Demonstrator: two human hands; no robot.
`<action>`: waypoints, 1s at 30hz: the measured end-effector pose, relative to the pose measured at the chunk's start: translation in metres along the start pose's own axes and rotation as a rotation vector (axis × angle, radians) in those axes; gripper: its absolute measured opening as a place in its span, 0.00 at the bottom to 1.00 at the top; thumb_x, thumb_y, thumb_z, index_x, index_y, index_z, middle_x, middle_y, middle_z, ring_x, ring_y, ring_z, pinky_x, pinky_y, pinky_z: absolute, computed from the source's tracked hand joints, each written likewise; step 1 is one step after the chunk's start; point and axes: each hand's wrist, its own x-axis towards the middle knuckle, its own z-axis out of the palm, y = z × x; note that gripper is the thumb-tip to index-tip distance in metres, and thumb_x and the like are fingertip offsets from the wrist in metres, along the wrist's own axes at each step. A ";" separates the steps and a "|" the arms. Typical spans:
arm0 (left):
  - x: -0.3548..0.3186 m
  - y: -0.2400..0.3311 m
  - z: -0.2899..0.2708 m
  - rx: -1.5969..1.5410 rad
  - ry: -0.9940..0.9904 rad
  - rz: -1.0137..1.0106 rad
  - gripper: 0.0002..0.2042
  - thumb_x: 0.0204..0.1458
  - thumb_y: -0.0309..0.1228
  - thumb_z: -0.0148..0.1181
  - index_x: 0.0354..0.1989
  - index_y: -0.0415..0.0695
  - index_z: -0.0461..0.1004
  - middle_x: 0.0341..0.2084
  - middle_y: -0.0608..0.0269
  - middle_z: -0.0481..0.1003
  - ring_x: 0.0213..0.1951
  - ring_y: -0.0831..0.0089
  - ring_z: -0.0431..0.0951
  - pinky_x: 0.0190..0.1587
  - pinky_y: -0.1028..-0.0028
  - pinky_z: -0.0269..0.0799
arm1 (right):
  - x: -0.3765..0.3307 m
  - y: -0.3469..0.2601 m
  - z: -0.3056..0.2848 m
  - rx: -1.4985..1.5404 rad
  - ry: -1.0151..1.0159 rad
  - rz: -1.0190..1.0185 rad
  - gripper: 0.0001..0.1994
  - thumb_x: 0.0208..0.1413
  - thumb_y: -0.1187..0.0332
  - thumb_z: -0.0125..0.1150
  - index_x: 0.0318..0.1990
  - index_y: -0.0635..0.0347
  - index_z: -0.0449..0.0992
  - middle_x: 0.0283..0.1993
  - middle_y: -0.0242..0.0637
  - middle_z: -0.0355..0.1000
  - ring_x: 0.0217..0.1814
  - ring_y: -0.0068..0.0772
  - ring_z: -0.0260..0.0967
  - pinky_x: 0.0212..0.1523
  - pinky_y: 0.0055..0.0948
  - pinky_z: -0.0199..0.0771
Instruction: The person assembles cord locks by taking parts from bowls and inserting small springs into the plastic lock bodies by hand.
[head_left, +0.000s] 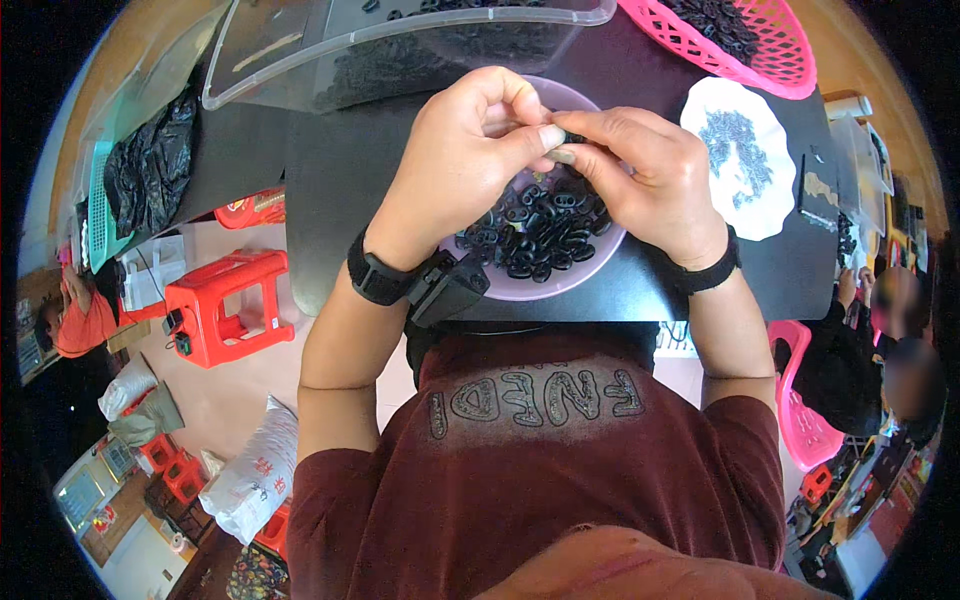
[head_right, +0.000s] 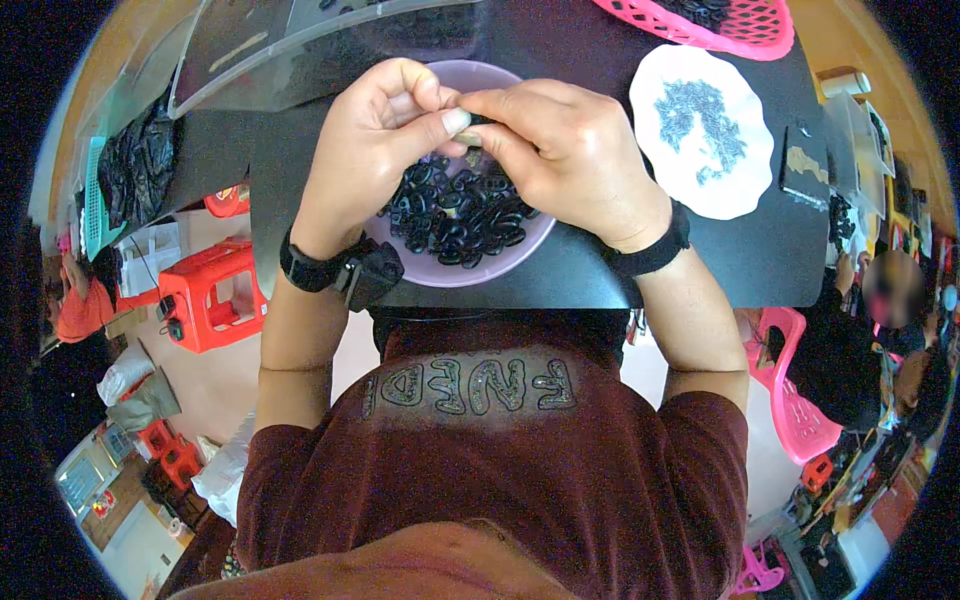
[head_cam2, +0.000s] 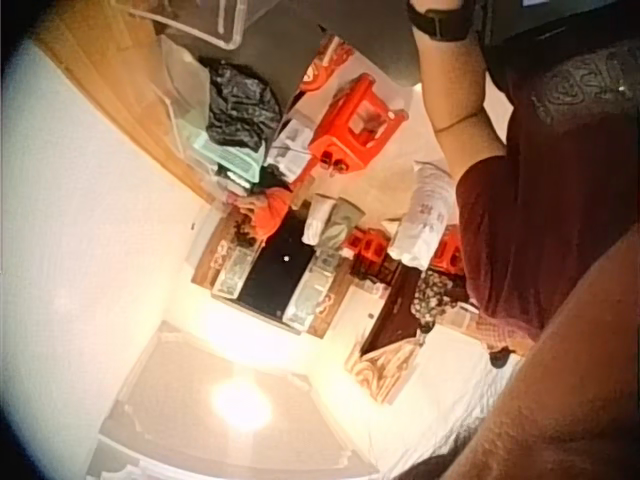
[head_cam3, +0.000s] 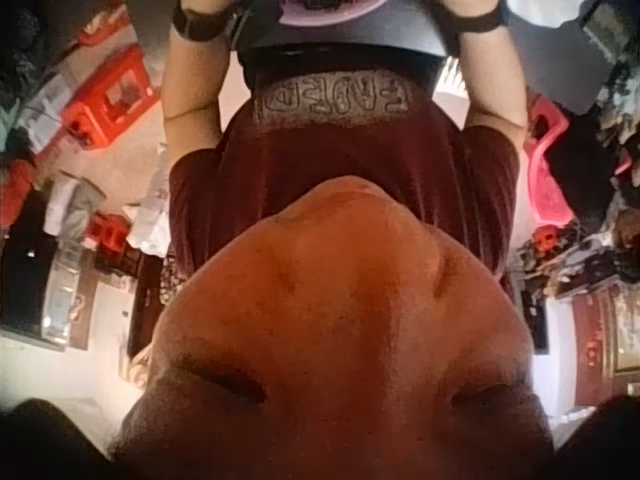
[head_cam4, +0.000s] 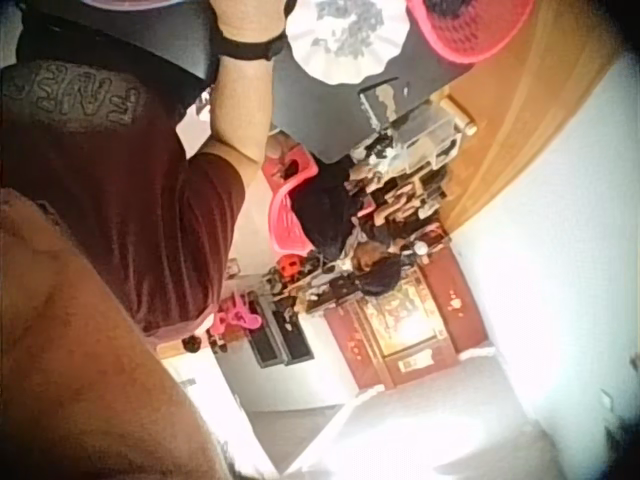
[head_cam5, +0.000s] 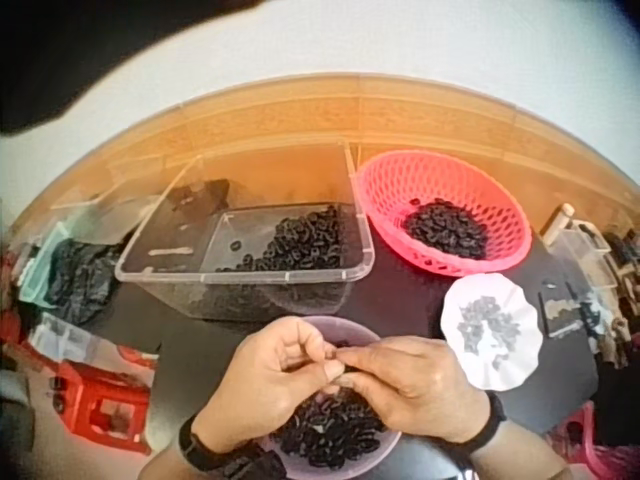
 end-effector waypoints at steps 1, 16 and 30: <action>-0.001 0.000 -0.001 -0.014 0.020 -0.008 0.06 0.55 0.20 0.57 0.36 0.41 0.66 0.33 0.63 0.73 0.34 0.77 0.76 0.38 0.78 0.75 | 0.000 -0.001 -0.001 0.010 0.005 0.031 0.11 0.45 0.72 0.68 0.39 0.59 0.79 0.31 0.40 0.76 0.30 0.38 0.74 0.31 0.31 0.75; 0.001 0.011 0.000 -0.018 0.090 -0.052 0.10 0.56 0.26 0.58 0.42 0.36 0.68 0.36 0.54 0.77 0.34 0.73 0.78 0.38 0.77 0.75 | 0.019 0.032 -0.119 0.093 0.460 0.456 0.17 0.54 0.74 0.62 0.53 0.66 0.72 0.38 0.33 0.75 0.37 0.19 0.71 0.38 0.18 0.71; 0.002 0.010 0.003 0.034 0.060 -0.061 0.08 0.55 0.26 0.59 0.40 0.37 0.71 0.34 0.60 0.76 0.32 0.77 0.76 0.36 0.78 0.75 | -0.046 0.069 -0.136 -0.667 -0.459 0.383 0.08 0.49 0.70 0.54 0.32 0.62 0.78 0.30 0.47 0.75 0.33 0.49 0.74 0.35 0.39 0.73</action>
